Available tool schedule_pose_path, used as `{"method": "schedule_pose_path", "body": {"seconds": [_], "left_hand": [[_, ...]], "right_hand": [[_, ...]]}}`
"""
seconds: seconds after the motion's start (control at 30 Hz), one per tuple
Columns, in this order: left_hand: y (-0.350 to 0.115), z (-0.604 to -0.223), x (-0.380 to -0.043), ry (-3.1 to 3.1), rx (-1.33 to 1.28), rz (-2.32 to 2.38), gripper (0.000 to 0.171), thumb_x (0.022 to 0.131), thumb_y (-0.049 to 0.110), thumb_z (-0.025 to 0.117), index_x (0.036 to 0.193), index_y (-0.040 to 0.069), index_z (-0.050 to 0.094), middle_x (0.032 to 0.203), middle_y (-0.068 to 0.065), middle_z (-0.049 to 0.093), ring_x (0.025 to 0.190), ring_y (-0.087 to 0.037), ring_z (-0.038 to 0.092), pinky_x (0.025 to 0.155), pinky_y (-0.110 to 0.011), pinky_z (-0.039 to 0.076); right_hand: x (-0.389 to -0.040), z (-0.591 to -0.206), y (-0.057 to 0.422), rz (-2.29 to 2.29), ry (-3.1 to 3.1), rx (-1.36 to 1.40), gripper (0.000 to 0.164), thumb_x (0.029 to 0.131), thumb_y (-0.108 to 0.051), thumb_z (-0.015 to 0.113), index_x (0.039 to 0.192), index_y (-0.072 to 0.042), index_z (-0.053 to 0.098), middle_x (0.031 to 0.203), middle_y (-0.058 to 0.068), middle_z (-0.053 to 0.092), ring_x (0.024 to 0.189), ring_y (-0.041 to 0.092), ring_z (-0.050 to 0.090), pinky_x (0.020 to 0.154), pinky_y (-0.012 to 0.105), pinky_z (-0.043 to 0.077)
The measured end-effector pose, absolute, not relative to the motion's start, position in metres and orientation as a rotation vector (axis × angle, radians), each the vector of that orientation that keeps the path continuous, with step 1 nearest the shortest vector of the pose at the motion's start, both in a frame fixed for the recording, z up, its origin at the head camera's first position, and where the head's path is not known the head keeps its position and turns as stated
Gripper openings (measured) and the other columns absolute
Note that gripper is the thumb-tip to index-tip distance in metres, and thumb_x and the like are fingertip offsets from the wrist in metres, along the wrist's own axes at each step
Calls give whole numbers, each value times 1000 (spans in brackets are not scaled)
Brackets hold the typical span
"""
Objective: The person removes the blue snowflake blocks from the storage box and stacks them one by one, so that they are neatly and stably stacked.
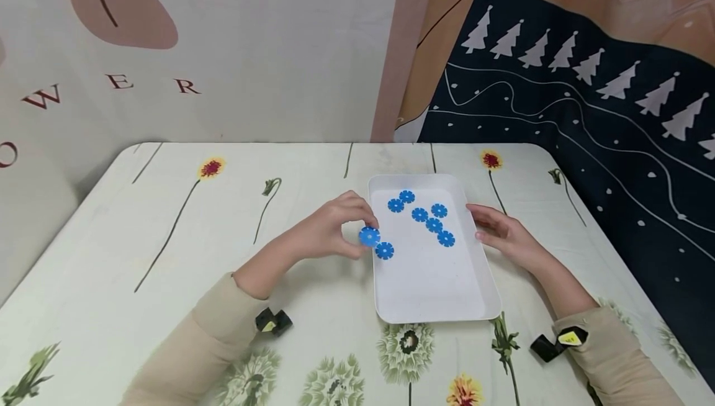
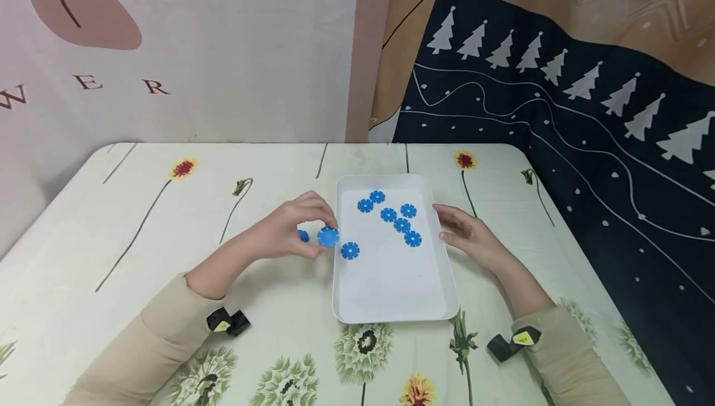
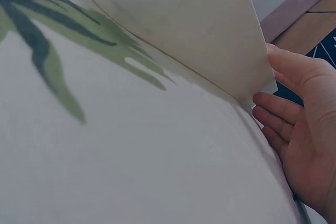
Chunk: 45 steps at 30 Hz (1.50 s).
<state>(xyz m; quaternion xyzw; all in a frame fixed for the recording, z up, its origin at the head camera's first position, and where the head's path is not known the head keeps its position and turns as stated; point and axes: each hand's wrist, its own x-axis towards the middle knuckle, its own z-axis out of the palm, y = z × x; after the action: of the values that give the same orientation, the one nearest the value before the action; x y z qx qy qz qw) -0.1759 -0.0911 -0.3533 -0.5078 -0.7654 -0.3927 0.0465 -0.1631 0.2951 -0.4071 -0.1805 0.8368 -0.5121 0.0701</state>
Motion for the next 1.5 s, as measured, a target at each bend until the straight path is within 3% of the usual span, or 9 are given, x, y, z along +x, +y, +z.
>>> {"method": "schedule_pose_path", "body": {"seconds": [0.47,0.83,1.5], "left_hand": [[-127,-355,-173,-2537,-1300,-1237,28,71,5,80,97,9,71,100,5,62,101,-15,49,83,-44,48],[-142,-367,-179,-2691,-1161,-1267,27,73,6,78,99,8,71,101,4,62,104,-17,50,87,-45,46],[-148,-397,-193,-2760,-1163,-1256,29,71,8,80,99,9,71,98,6,63,99,-17,50,88,-39,44]], "right_hand": [[-163,-403,293,-1526,2524,-526,54,95,-12,60,144,-2,39,142,21,42,126,26,42,95,13,33],[-163,-406,292,-1563,2497,-546,54,95,-9,59,144,-1,38,141,22,43,121,11,44,94,12,33],[-162,-405,293,-1559,2498,-560,54,96,-9,58,144,0,37,141,22,42,121,9,43,94,11,33]]}}
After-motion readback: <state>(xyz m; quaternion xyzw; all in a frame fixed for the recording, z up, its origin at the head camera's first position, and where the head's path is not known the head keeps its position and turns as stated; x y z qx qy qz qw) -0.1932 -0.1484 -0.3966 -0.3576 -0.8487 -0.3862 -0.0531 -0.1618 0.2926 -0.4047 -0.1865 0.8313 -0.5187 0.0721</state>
